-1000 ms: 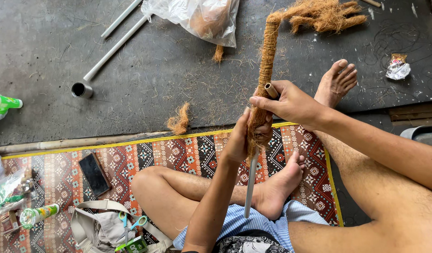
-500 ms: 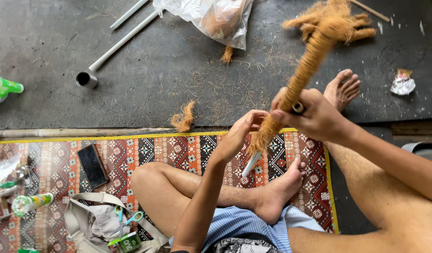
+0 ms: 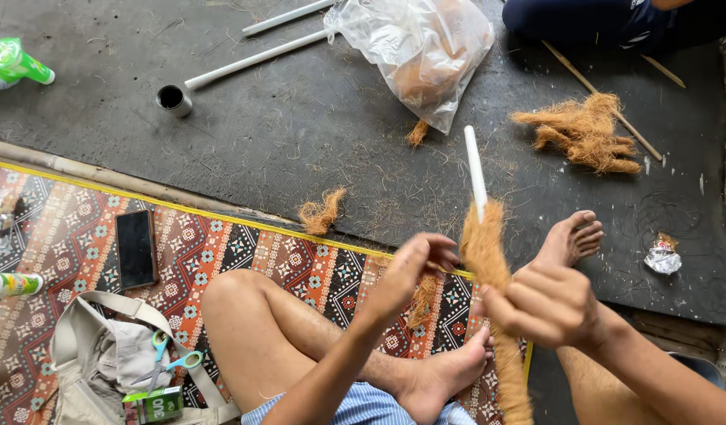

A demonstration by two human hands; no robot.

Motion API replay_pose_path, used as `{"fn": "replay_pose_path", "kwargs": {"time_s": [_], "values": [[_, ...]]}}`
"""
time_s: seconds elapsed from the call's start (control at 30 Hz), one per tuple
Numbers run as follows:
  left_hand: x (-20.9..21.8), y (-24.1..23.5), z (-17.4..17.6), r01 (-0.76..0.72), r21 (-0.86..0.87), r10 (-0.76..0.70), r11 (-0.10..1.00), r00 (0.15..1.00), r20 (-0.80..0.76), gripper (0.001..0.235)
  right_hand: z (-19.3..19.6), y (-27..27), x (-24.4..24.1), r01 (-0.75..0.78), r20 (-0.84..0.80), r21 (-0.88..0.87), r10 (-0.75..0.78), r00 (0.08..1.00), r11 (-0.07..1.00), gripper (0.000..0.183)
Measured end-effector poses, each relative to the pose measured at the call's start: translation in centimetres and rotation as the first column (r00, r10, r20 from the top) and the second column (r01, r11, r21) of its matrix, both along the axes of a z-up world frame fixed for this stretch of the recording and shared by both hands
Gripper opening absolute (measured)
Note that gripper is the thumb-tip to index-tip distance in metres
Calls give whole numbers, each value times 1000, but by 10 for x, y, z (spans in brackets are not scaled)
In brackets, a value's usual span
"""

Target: The person sits on a mat and wraps fibrous material around a white PVC pipe to form a broom head. They repeatedly pull strands of fiber, wrap them tightly around the pipe, and adjust the bundle by hand.

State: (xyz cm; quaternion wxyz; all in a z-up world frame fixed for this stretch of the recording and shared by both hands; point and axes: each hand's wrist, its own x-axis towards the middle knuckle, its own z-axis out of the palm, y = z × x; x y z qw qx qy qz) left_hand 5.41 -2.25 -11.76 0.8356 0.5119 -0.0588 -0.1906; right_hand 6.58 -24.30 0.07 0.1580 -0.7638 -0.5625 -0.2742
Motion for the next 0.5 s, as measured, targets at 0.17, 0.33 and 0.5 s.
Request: {"fn": "replay_pose_path", "kwargs": {"time_s": [0.17,0.33,0.5], "values": [[-34,-11,11,214,-333,-279,918,947,-161,58,2,20,-5,-103,53,-91,108,993,991,18],[-36,-8,20,173,-514,-286,840,946,-150,65,7,27,-7,-100,95,-149,115,989,984,14],[-43,2,17,144,-495,-261,857,949,-176,59,4,29,-9,-157,198,-139,183,963,978,14]]}}
